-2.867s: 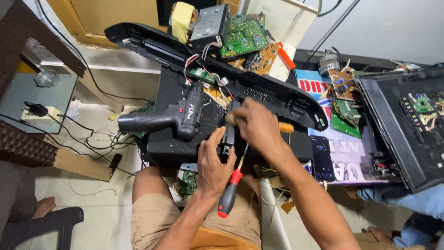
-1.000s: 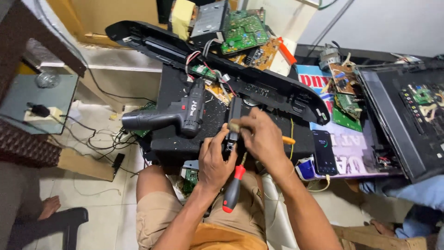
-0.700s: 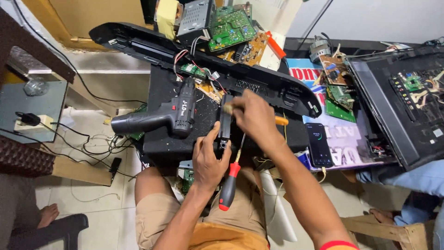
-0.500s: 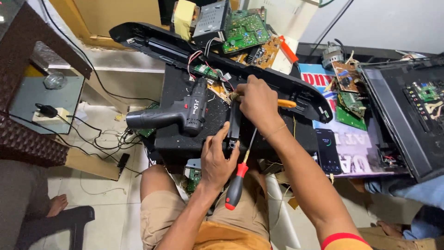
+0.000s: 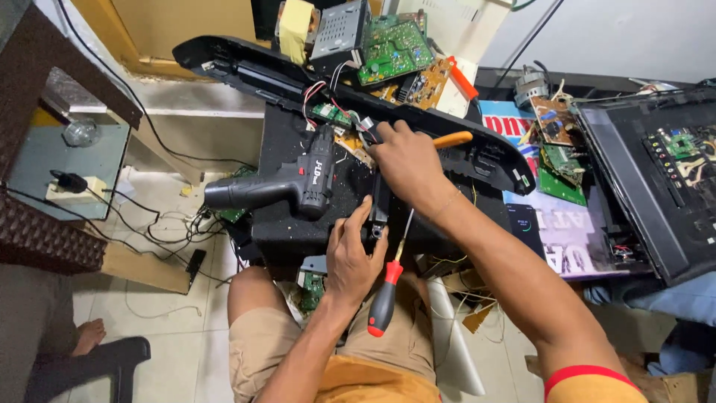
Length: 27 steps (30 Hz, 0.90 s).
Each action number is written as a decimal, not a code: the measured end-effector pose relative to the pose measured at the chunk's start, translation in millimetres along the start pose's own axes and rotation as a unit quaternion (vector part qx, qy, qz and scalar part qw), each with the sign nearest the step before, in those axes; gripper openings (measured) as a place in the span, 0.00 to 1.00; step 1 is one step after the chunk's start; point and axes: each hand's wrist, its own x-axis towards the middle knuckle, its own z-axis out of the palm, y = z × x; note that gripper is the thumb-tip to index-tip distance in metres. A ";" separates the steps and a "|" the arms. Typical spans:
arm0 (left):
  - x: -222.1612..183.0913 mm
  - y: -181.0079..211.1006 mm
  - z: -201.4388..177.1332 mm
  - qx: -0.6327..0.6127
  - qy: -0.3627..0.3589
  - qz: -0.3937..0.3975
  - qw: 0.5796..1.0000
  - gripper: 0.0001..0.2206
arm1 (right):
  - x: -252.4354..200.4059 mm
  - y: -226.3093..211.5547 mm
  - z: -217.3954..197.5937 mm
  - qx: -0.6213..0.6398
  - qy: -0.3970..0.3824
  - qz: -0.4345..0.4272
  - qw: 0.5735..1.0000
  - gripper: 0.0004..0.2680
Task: Cleaning and reassembling the internal components and housing of a television using a brush and screwdriver.
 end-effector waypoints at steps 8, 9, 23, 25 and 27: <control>-5.4 -3.8 4.7 0.023 0.018 -0.012 0.999 0.24 | -21.8 -16.6 -32.5 0.050 -0.043 -0.066 0.996 0.05; -7.0 -4.7 8.0 0.040 0.028 -0.015 0.999 0.23 | -26.6 -19.1 -47.3 0.081 -0.062 -0.064 0.993 0.05; -13.4 -6.2 11.9 0.024 0.037 -0.024 0.999 0.19 | -11.2 1.6 -22.9 0.055 -0.077 0.021 0.995 0.06; -14.7 -9.8 11.7 0.029 0.041 -0.016 0.999 0.20 | -13.6 -2.9 -25.4 0.042 -0.077 0.002 0.996 0.06; -16.9 -13.9 12.7 0.023 0.026 -0.026 0.999 0.24 | -25.5 -10.8 -29.6 0.058 -0.081 -0.037 0.994 0.06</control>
